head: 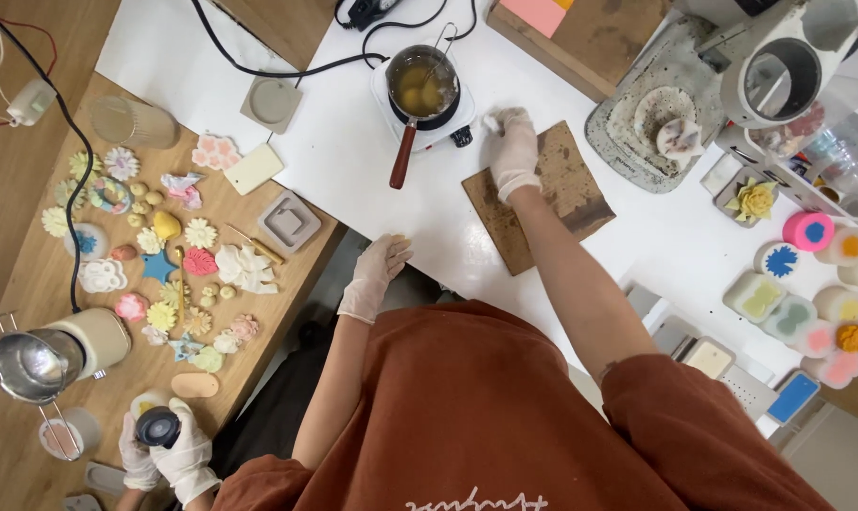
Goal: The person holds a wax-stained wooden board over a work table and scrapes its surface with a small handheld tool, turning the board to reach different areas. They then wipe the board with a tissue and continue scraping near a pot of melting wax on a hot plate.
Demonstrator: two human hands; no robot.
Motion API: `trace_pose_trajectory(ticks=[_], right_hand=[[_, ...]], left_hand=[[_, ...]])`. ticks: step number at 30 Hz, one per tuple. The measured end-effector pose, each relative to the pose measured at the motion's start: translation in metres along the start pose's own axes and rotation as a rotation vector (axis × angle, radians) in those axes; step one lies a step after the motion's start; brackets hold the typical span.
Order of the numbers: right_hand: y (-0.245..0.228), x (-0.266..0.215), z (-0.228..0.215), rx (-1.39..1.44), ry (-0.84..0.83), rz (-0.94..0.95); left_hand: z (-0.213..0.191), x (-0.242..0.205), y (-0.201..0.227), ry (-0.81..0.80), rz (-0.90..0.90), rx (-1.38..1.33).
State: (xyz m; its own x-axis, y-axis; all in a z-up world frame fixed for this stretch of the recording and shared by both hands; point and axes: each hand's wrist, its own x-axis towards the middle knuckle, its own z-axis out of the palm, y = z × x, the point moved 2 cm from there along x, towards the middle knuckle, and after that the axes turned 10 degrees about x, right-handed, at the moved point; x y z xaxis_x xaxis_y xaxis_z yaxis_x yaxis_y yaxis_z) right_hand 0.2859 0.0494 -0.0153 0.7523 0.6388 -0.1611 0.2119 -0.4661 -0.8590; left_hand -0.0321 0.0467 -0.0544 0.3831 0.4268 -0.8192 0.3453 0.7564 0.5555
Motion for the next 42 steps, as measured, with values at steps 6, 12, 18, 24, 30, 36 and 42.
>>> trace_pose_trajectory(ticks=[6,12,18,24,30,36,42], right_hand=[[0.012,-0.101,0.062,-0.75,-0.16,-0.465],[0.013,-0.185,0.085,-0.382,-1.231,-0.408],[-0.068,-0.112,0.002,0.026,-0.288,0.133],[-0.02,-0.043,0.015,0.315,0.264,0.154],[0.007,-0.048,0.047,0.827,0.11,0.091],[-0.029,-0.047,0.042,0.356,0.277,0.101],[-0.025,-0.047,0.053,0.37,0.263,0.278]], left_hand=[[-0.039,0.009,-0.053,0.077,-0.083,-0.075],[-0.064,-0.005,-0.059,0.106,-0.156,-0.008],[-0.071,-0.019,-0.04,0.205,-0.143,0.073],[-0.044,-0.008,0.018,0.177,0.083,-0.009],[-0.034,0.026,0.087,0.115,0.287,-0.015],[-0.012,0.047,0.137,0.021,0.289,0.259],[0.007,0.064,0.147,-0.227,0.296,0.291]])
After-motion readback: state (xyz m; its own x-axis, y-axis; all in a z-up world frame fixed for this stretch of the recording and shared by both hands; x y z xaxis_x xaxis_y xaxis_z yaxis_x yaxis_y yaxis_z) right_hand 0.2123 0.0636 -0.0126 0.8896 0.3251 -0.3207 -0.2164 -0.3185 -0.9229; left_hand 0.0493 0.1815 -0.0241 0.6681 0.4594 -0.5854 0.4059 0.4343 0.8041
